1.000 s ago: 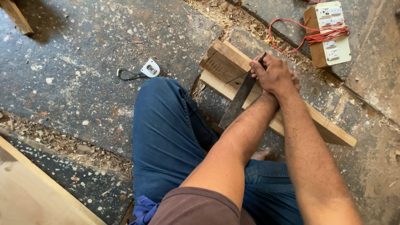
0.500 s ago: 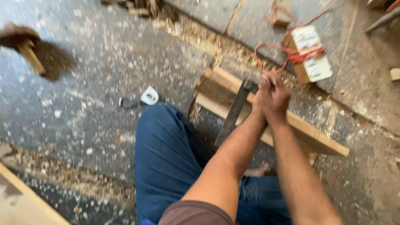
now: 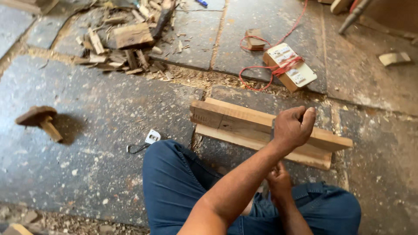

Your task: The person sits on the floor and uses a try square and pencil to mark lines on a wooden plank. They then use a tape measure to measure and mark additional points on the wood.

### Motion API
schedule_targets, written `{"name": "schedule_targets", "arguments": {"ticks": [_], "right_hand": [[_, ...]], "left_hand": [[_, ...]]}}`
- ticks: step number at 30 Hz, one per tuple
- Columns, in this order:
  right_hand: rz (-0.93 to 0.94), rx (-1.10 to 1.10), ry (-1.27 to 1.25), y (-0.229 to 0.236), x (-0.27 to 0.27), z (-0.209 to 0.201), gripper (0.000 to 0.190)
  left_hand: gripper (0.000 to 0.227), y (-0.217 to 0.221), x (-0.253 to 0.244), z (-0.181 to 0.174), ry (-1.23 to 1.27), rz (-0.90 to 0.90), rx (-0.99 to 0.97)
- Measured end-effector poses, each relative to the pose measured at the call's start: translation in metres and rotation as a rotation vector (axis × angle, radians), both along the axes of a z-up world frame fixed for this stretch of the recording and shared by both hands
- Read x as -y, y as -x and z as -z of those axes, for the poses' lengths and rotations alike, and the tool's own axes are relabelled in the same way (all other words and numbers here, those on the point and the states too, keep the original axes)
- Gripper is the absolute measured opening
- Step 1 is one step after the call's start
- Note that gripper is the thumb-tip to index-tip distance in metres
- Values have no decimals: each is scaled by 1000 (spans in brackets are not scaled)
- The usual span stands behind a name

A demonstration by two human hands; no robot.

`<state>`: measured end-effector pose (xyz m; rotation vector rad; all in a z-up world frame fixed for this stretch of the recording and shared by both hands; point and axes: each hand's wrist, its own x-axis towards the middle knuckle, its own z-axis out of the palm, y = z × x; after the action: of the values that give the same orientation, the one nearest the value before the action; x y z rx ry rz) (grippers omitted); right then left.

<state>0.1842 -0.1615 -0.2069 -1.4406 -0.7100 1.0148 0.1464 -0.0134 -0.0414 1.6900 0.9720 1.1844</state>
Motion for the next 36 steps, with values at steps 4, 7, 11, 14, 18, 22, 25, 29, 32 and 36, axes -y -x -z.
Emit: {"name": "schedule_targets", "arguments": {"ticks": [4, 7, 11, 14, 18, 22, 25, 29, 32, 36], "right_hand": [[249, 234, 271, -29, 33, -17, 36], [391, 441, 141, -64, 85, -54, 34], [601, 963, 80, -92, 144, -99, 39], [606, 968, 108, -95, 153, -100, 42], [573, 1053, 183, -87, 144, -98, 46], [551, 1122, 124, -92, 141, -104, 47], [545, 1148, 97, -96, 152, -79, 44], [551, 1194, 166, -111, 161, -38, 40], [539, 1313, 187, -118, 156, -32, 38], [449, 1408, 199, -105, 156, -46, 38]], "left_hand": [[38, -29, 4, 2, 96, 357, 321], [54, -31, -50, 20, -31, 652, 334], [111, -3, -111, 66, -371, 670, -936], [69, 13, -123, 99, -544, 516, -1214], [66, 27, -124, 109, -161, 668, -1285], [54, 49, -119, 119, -274, 618, -1325], [38, 89, -98, 156, -556, 373, -883], [60, 123, -74, 193, -647, 278, -1130], [60, 130, -60, 201, -732, 200, -1112], [68, 129, -53, 197, -596, 214, -1010]]}}
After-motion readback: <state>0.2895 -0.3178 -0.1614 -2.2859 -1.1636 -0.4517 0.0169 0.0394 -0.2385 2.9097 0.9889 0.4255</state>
